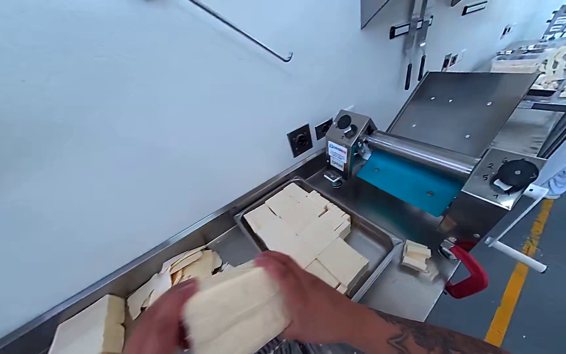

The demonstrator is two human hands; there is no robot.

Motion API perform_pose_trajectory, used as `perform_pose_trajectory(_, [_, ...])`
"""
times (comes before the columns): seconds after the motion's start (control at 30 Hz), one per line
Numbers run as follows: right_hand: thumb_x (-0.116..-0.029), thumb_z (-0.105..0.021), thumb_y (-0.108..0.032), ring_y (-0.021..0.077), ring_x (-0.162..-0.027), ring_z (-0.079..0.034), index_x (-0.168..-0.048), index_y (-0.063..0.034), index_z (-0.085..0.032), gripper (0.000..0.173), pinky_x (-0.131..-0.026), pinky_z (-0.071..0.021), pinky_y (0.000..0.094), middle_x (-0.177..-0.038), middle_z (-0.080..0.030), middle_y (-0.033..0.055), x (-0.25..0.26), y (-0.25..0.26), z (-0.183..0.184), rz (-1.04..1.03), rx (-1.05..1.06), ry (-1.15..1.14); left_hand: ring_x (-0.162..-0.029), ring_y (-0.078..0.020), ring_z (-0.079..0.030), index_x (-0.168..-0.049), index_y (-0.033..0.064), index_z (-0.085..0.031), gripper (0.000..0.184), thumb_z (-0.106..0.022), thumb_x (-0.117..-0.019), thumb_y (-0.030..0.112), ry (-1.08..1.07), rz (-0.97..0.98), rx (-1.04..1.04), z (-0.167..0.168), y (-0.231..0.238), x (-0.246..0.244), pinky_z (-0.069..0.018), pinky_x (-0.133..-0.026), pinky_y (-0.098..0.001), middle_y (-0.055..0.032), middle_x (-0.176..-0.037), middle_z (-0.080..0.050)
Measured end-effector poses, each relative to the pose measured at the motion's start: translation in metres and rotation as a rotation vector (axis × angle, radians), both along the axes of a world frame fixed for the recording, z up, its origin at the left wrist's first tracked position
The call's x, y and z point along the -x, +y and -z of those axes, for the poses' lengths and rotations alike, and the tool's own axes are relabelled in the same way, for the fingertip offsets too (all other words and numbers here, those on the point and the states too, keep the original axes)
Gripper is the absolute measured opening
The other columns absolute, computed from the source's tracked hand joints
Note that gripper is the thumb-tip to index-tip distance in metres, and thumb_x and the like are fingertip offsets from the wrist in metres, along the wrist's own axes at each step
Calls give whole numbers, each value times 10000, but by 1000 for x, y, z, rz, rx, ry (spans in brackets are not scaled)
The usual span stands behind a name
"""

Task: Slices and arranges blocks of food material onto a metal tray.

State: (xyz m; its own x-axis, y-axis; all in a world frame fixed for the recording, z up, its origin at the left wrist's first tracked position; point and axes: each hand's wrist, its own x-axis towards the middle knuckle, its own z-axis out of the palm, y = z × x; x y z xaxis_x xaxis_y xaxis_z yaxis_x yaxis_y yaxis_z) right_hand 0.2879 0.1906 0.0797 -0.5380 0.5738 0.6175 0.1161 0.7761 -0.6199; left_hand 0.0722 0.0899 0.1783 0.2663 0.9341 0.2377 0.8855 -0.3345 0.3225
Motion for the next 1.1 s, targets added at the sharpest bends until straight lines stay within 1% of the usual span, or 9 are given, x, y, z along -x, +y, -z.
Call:
perform_pose_trajectory(0.07, [-628, -940, -91, 307, -1313, -580, -1521, 17, -388, 1055, -1032, -547, 416, -1536, -449, 226, -46, 15, 17, 149, 110, -53, -1159, -484, -620, -1487, -75, -367, 1030, -927, -632, 50, 36, 63, 36, 13, 49, -41, -558, -901, -590, -350, -1466, -440])
perform_pose_trajectory(0.17, [-634, -932, -150, 306, -1248, -622, -1539, 13, -356, 1085, -990, -566, 408, -1531, -441, 246, -109, 36, 40, 375, 256, -133, -969, -368, -705, -1472, 16, -461, 1095, -979, -509, 63, 44, 155, 33, 48, 126, -96, -615, -774, -509, -270, -1477, -447])
perform_pose_trajectory(0.2, [-641, -932, -175, 317, -1245, -624, -1552, 14, -338, 1104, -984, -568, 412, -1539, -424, 260, -127, 43, 45, 445, 308, -170, -970, -350, -703, -1495, 51, -441, 1088, -974, -546, 66, 54, 172, 121, 54, 149, -115, -612, -792, -495, -255, -1505, -408])
perform_pose_trajectory(0.3, [-655, -930, -219, 338, -1264, -607, -1567, 14, -300, 1133, -992, -558, 412, -1561, -379, 274, -164, 62, 62, 631, 447, -243, -1132, -335, -644, -1578, 113, -308, 1075, -915, -692, 58, 110, 243, 417, 70, 213, -166, -559, -943, -471, -210, -1567, -330])
perform_pose_trajectory(0.43, [-660, -935, -241, 363, -1235, -618, -1564, 51, -285, 1152, -961, -565, 396, -1536, -380, 309, -180, 79, 85, 779, 544, -296, -1221, -339, -595, -1569, 71, -311, 1043, -895, -706, 23, 38, 421, 528, 117, 275, -194, -519, -1010, -467, -196, -1545, -385])
perform_pose_trajectory(0.6, [-658, -942, -240, 395, -1204, -627, -1584, 78, -217, 1218, -935, -575, 413, -1529, -359, 343, -175, 85, 103, 778, 588, -291, -1283, -375, -549, -1582, 68, -285, 1058, -874, -707, -27, 7, 445, 704, 152, 306, -194, -488, -1048, -490, -221, -1565, -352])
perform_pose_trajectory(0.77, [-666, -951, -328, 423, -1173, -637, -1572, 110, -217, 1246, -898, -585, 424, -1521, -345, 375, -174, 84, 98, 735, 603, -326, -1291, -380, -538, -1571, 104, -307, 1046, -854, -697, -74, 10, 455, 769, 156, 317, -194, -477, -1049, -504, -221, -1549, -375])
perform_pose_trajectory(0.93, [-641, -952, -363, 415, -1052, -692, -1504, 146, -338, 1175, -803, -610, 428, -1460, -410, 393, -172, 82, 99, 769, 542, -347, -1289, -382, -538, -1580, 92, -283, 1063, -869, -704, -41, 38, 470, 811, 148, 315, -191, -479, -1050, -506, -227, -1526, -392])
perform_pose_trajectory(1.1, [-645, -933, -418, 379, -944, -719, -1494, 144, -364, 1166, -743, -615, 427, -1420, -462, 363, -165, 84, 98, 808, 527, -411, -1270, -398, -547, -1579, 90, -285, 1056, -872, -710, -43, 32, 496, 859, 152, 323, -188, -484, -1033, -521, -238, -1529, -389])
